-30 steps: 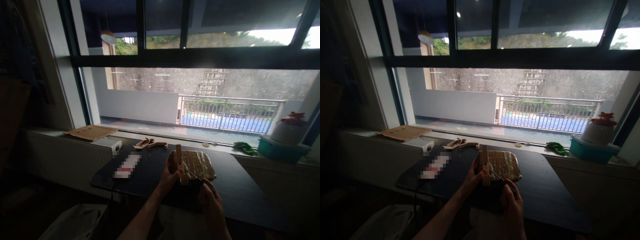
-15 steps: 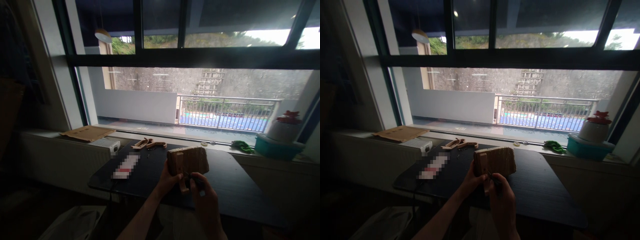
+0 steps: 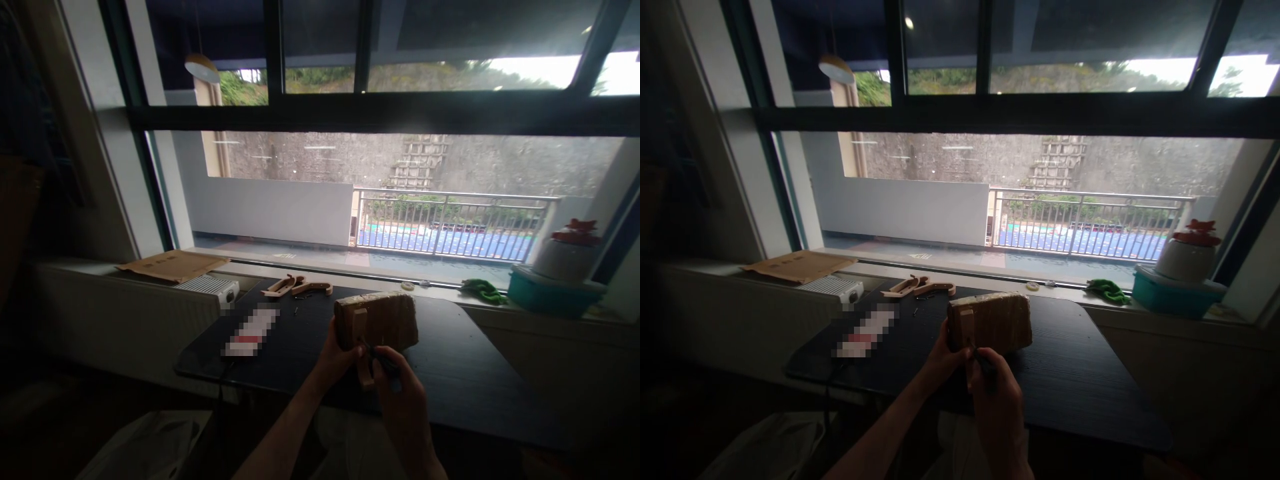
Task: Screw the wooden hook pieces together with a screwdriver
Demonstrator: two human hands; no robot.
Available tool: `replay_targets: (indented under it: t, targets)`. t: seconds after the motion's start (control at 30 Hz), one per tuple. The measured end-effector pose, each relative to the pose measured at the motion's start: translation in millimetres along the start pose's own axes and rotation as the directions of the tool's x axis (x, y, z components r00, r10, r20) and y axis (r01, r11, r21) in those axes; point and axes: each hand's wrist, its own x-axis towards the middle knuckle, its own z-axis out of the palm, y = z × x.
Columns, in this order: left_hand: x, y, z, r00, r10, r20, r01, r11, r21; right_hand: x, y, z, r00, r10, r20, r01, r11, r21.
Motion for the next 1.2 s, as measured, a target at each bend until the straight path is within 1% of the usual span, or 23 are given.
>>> replay_targets:
  t: [0.1,0.2,0.27,0.33,0.43,0.53,0.6,0.67,0.73,0.87,0.9,0.97,1.07,1.13,1.2]
  targets:
    - [1,-2,1,1.0,0.004,-0.004,-0.004,1.0,0.005,-3,-4,-2,0.996,-0.088,-0.004,0.088,0.996,-0.026]
    - [2,-4,1,1.0,-0.003,0.0,0.003,1.0,0.029,-9,-8,-6,0.986,-0.166,0.026,0.168,0.983,-0.076]
    - [2,-5,1,1.0,-0.014,0.006,0.013,0.999,0.049,-14,-8,-9,0.983,-0.176,0.053,0.181,0.976,-0.119]
    - [2,-5,1,1.0,-0.022,0.013,0.021,0.997,0.068,-19,-6,-11,0.985,-0.163,0.054,0.169,0.974,-0.152]
    - [2,-5,0,0.999,-0.026,0.02,0.024,0.995,0.094,-22,-3,-10,0.992,-0.129,-0.008,0.127,0.98,-0.154]
    - [2,-4,0,0.999,-0.029,0.021,0.027,0.993,0.111,-19,-4,-8,0.996,0.001,-0.089,-0.011,0.994,-0.11]
    - [2,-4,0,0.999,-0.029,0.02,0.026,0.993,0.117,-17,-5,-8,0.988,0.104,-0.118,-0.115,0.989,-0.092]
    - [2,-5,0,1.0,-0.028,0.013,0.026,0.992,0.121,-16,-8,-8,0.985,0.136,-0.11,-0.148,0.983,-0.11]
    - [2,-7,-1,1.0,-0.028,0.002,0.028,0.991,0.128,-17,-9,-9,0.992,0.101,-0.078,-0.111,0.983,-0.144]
    - [3,-9,-3,1.0,-0.027,0.003,0.027,0.99,0.141,-18,-10,-16,0.999,-0.007,-0.051,-0.002,0.982,-0.186]
    - [3,-9,-3,1.0,-0.026,0.009,0.024,0.989,0.143,-16,-10,-19,0.999,-0.038,-0.031,0.031,0.978,-0.206]
    - [3,-8,-3,1.0,-0.02,0.022,0.016,0.989,0.146,-11,-11,-27,0.992,-0.112,0.059,0.124,0.953,-0.275]
    - [4,-6,-3,0.999,-0.009,0.037,0.004,0.99,0.143,-2,-14,-40,0.952,-0.175,0.252,0.273,0.855,-0.441]
    - [5,-5,-2,0.999,-0.006,0.043,0.0,0.99,0.143,4,-18,-46,0.912,-0.177,0.371,0.368,0.755,-0.543]
    - [5,-4,-2,0.999,-0.007,0.048,0.0,0.99,0.144,8,-23,-47,0.874,-0.182,0.45,0.449,0.656,-0.607]
